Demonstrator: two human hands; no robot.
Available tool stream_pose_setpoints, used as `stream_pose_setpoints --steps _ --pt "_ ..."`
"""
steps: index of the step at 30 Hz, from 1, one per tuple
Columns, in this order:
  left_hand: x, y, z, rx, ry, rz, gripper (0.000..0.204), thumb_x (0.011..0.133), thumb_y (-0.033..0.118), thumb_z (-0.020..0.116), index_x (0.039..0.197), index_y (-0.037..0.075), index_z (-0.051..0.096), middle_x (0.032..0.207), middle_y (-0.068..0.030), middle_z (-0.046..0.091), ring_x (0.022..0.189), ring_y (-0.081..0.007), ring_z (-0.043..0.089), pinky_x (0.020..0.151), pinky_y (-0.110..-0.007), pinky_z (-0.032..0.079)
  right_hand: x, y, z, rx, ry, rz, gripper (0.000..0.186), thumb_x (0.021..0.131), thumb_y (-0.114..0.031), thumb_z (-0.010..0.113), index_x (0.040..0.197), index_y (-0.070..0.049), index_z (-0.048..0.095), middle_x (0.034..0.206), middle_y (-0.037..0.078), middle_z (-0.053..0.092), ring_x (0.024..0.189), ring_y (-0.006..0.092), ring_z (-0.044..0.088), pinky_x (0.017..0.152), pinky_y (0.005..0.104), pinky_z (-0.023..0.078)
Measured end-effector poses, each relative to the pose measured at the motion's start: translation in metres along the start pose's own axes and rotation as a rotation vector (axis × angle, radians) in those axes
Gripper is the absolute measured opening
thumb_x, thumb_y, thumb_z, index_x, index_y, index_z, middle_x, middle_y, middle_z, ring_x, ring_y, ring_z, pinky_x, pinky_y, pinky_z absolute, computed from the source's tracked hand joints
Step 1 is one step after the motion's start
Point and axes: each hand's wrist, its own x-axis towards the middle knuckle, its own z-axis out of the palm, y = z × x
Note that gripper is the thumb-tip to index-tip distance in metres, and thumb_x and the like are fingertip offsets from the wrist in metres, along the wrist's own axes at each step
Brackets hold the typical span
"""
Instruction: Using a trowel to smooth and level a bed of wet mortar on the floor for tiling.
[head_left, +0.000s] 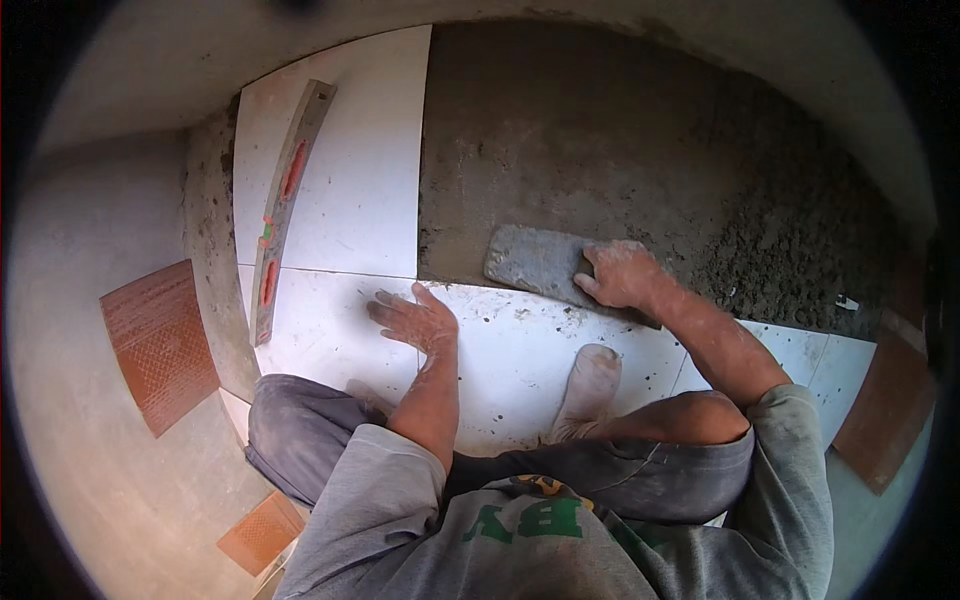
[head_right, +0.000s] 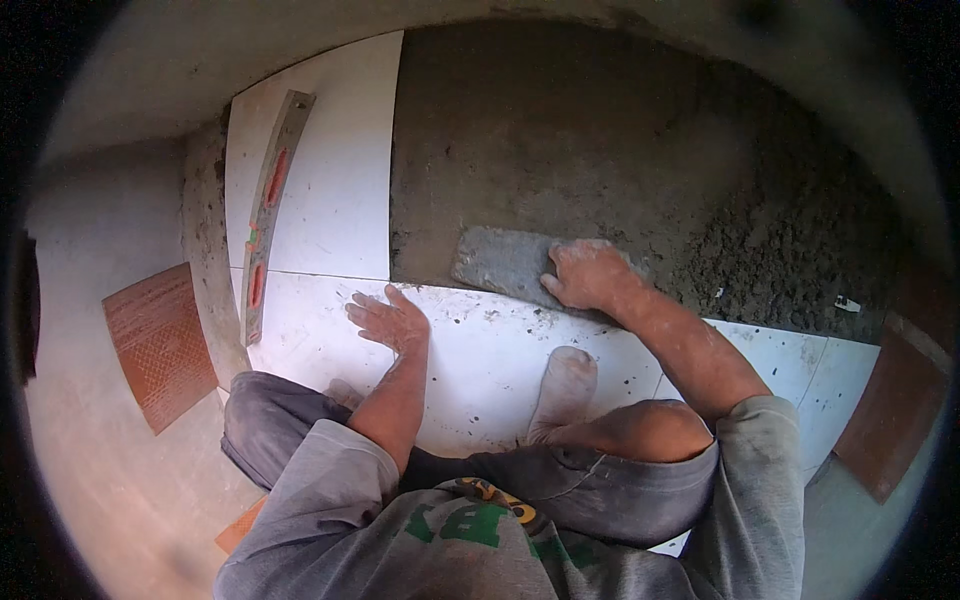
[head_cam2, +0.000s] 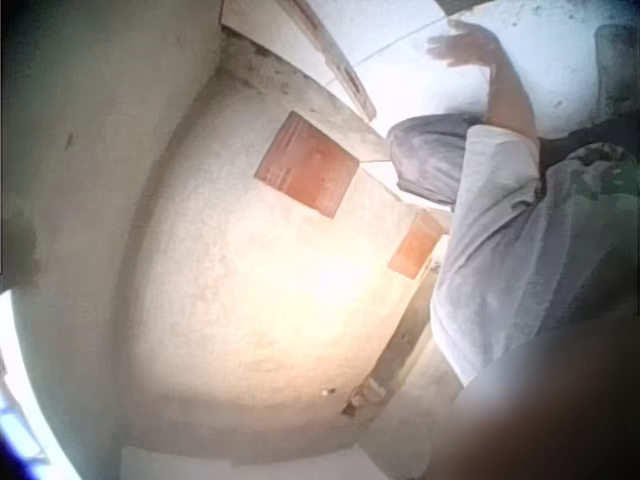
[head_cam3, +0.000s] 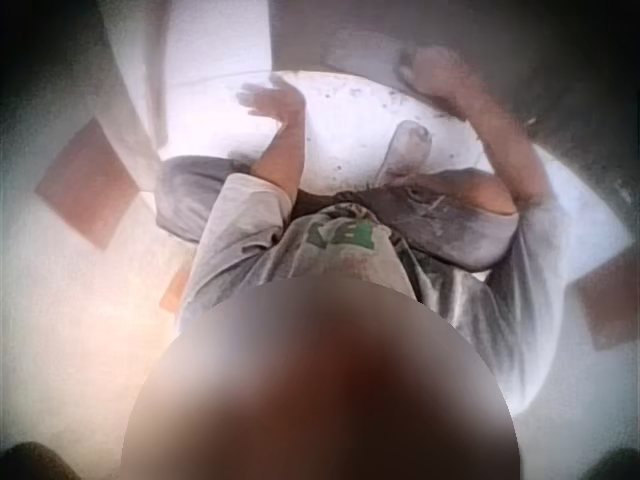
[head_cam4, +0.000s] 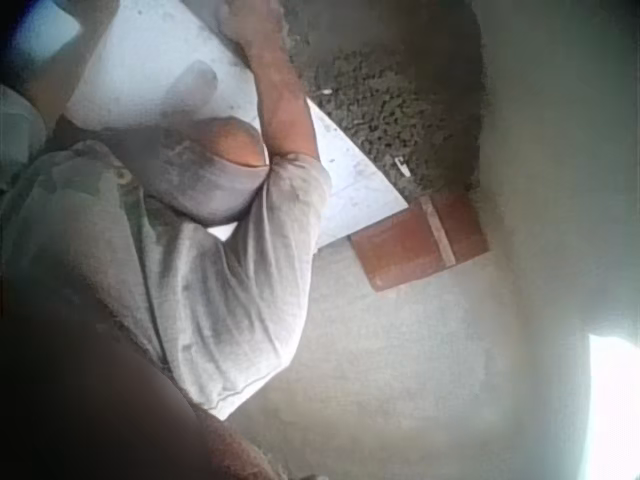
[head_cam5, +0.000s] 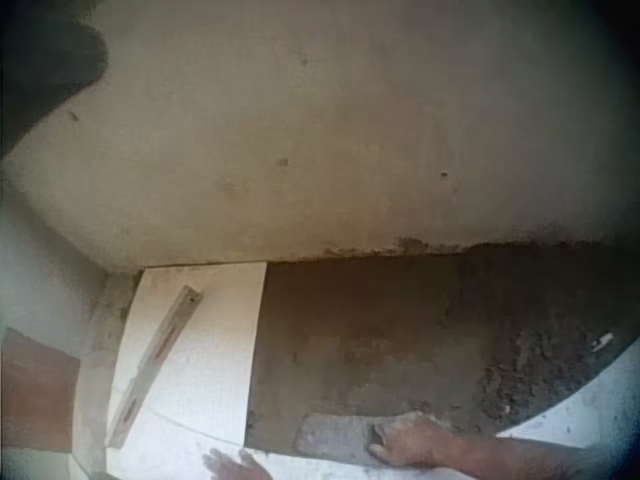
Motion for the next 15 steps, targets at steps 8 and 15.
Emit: stream_pose_setpoints --steps 8,15 --pt "-0.003 -0.01 0.004 0.023 0.052 0.017 0.075 0.098 0.053 0.026 0.149 -0.001 0.013 0.154 -0.0269 0.009 0.145 -0.0397 0.009 0.112 -0.059 0.012 -0.03 -0.005 0.02 -0.034 -0.126 0.068 0.047 0.088 -0.043 0.054 0.107 0.0 0.061 0.098 0.024 0.066 0.099 0.0389 0.062 0.09 0.0473 0.047" --pt "0.001 -0.004 -0.005 -0.014 -0.003 -0.007 0.076 0.098 0.053 0.027 0.15 0.0 0.012 0.155 -0.0268 0.006 0.145 -0.0391 0.004 0.113 -0.058 0.01 -0.014 0.008 -0.032 -0.004 -0.034 0.24 0.061 0.087 -0.05 0.053 0.119 0.001 0.059 0.114 0.027 0.06 0.113 0.039 0.055 0.098 0.0472 0.042"
